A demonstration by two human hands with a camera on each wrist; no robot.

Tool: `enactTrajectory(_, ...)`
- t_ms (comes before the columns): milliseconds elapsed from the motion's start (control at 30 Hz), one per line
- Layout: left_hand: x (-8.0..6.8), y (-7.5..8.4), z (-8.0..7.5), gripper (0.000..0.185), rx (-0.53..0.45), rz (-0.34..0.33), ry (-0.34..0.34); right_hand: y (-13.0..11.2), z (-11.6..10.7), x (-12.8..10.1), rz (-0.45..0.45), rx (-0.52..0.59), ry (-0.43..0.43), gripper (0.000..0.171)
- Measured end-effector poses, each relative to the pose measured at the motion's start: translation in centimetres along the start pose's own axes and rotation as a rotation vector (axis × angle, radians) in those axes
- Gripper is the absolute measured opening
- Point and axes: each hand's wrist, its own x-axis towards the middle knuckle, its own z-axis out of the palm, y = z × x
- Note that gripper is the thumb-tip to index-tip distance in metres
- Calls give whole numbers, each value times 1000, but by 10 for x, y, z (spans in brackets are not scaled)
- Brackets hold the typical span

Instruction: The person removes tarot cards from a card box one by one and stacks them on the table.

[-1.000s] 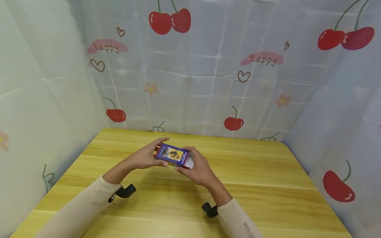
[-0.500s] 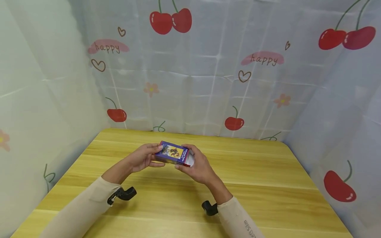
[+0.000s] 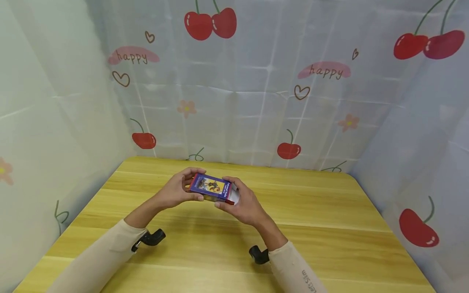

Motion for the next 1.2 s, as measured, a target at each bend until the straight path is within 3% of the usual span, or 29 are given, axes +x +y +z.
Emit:
enactTrajectory(100, -1, 0, -2, 72, -37, 2, 43, -1, -4, -2, -58, 8, 64, 65)
enactTrajectory(267, -2, 2, -10, 76, -87, 17, 99, -14, -24, 0, -157, 95, 346, 29)
enactTrajectory(333, -3, 4, -13, 76, -88, 24, 107, -26, -36, 2, -158, 145, 376, 23)
enactTrajectory(400, -3, 5, -15, 76, -88, 27, 112, -39, -45, 5, -138, 185, 324, 23)
enactTrajectory(500, -5, 7, -17, 78, -107, 28, 121, -53, -50, 11, -70, 200, 177, 25)
enactTrajectory(667, -7, 10, -17, 83, -137, 36, 125, -51, -41, 22, 71, 172, 46, 27)
enactTrajectory(900, -8, 12, -17, 84, -138, 44, 136, -32, -30, 26, 233, 202, 20, 31)
enactTrajectory(1067, -8, 10, -15, 83, -150, 37, 140, -27, -25, 25, 237, 257, 51, 32)
enactTrajectory(1200, -6, 8, -13, 80, -156, 19, 162, -26, -20, 24, 225, 240, 143, 31)
